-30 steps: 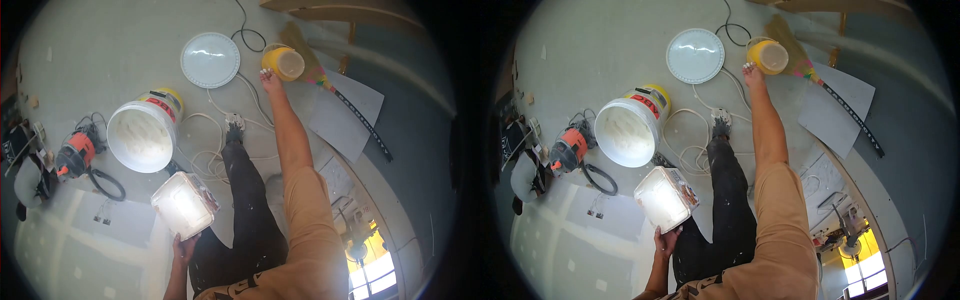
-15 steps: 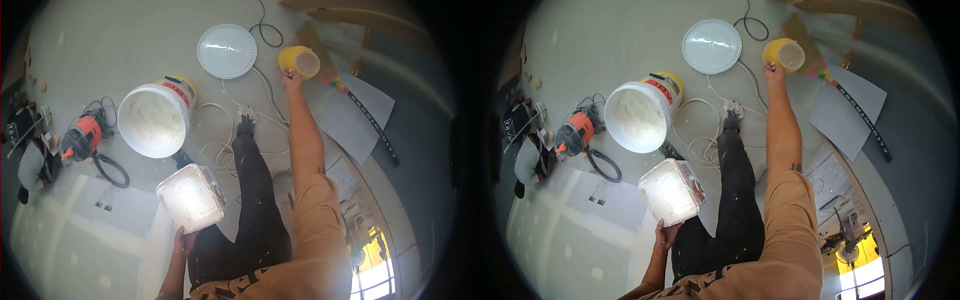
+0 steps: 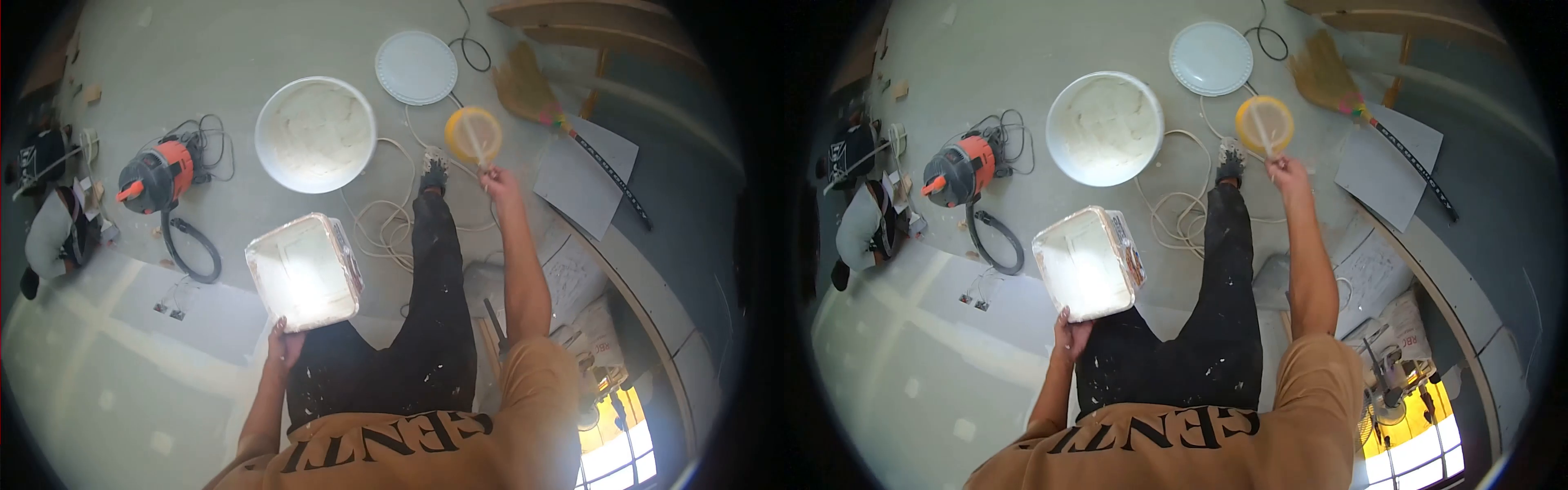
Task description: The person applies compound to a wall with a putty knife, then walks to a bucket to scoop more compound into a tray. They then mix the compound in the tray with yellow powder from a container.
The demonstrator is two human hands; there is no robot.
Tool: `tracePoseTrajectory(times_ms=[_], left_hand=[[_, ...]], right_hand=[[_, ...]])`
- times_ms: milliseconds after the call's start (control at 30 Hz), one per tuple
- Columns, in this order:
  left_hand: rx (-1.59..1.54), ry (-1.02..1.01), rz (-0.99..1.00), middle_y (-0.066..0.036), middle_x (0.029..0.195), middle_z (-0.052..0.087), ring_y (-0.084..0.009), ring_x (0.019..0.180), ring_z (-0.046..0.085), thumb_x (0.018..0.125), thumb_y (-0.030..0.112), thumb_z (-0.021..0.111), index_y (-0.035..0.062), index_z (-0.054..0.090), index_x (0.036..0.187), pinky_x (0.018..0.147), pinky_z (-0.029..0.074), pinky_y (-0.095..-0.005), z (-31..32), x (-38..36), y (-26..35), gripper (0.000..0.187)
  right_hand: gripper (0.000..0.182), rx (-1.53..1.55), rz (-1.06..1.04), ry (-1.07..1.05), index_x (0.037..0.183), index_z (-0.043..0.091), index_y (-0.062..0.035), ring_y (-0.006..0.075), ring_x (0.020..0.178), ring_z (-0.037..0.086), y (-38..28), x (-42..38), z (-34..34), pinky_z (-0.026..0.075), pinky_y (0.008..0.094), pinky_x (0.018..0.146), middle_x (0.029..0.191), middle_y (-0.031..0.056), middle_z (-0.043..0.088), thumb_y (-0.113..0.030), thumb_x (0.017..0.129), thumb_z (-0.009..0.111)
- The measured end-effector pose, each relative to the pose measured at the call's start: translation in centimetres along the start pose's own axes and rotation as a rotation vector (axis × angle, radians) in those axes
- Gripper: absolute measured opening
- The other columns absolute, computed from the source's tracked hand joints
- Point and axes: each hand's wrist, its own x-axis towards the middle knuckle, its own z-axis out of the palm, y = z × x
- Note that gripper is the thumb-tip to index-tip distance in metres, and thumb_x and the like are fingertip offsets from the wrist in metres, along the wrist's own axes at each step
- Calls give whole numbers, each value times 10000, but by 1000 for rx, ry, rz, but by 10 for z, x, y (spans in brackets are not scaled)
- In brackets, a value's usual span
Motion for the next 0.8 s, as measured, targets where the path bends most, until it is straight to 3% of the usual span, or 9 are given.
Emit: tracePoseTrajectory(times_ms=[33, 100, 167, 233, 400, 500, 600, 633, 800], left_hand=[[-44, -19, 9, -143, 1486, 435, -323, 1371, 403, 895, 352, 688, 14, 312, 1493, 1153, 301, -501, -22, 8, 12, 784], [-78, -42, 53, -115, 1418, 482, -291, 1321, 438, 913, 327, 680, 34, 398, 1421, 1103, 336, -483, -64, 34, 30, 651], [-123, 0, 97, -101, 1375, 502, -271, 1291, 455, 926, 297, 674, 49, 446, 1360, 1069, 361, -478, -99, 46, 40, 549], [-141, 54, 200, -96, 1390, 511, -262, 1264, 480, 942, 365, 644, 78, 455, 1380, 996, 417, -448, -130, 62, 38, 556], [-545, 149, 302, -89, 1222, 607, -241, 1179, 548, 957, 380, 624, 85, 548, 1238, 999, 430, -434, -168, 83, 8, 414], [-801, 153, 318, -105, 1200, 607, -236, 1156, 562, 976, 371, 593, 45, 564, 1215, 1004, 441, -404, -180, 98, -17, 406], [-1027, 89, 317, -108, 1257, 573, -249, 1185, 555, 1003, 317, 559, 67, 519, 1258, 989, 465, -419, -183, 118, -32, 359], [-1042, 120, 318, -111, 1251, 575, -243, 1176, 563, 1005, 315, 556, 56, 521, 1273, 1011, 457, -417, -182, 124, -32, 375], [-1169, 30, 324, -102, 1247, 578, -245, 1173, 564, 993, 288, 576, 49, 512, 1296, 1060, 431, -433, -197, 173, -46, 392]], right_hand=[[74, -81, -59, 46, 896, 448, -5, 156, 637, 438, 47, -29, 3, 425, 303, 637, 724, 40, 408, 21, 943, 397], [74, -173, -122, 87, 883, 448, -8, 148, 622, 417, 127, -80, -10, 415, 299, 623, 722, 38, 403, 22, 933, 403], [157, -1710, -569, -167, 808, 465, -18, 152, 577, 383, 194, -115, -22, 422, 315, 627, 648, 17, 356, 65, 916, 388], [171, -166, 30, 50, 784, 423, -52, 152, 547, 353, 158, 50, -131, 419, 322, 620, 640, 15, 344, 70, 905, 437], [178, -701, 25, 278, 979, 516, 56, 224, 716, 534, 311, 39, -113, 507, 397, 742, 843, 127, 517, 44, 923, 347], [237, -771, 156, 181, 1119, 497, 118, 298, 935, 590, 314, 151, -186, 538, 422, 853, 1045, 211, 551, 37, 945, 359], [200, -1495, 37, 16, 1110, 477, 130, 320, 954, 581, 425, 67, -123, 550, 438, 880, 1047, 222, 543, 19, 970, 387], [185, -835, 96, 318, 1116, 461, 124, 294, 866, 556, 463, 63, -104, 556, 431, 871, 963, 179, 509, 5, 986, 406], [313, -882, 116, 146, 1261, 375, 136, 303, 862, 604, 501, 129, -130, 555, 420, 845, 1051, 200, 540, 42, 964, 397]])
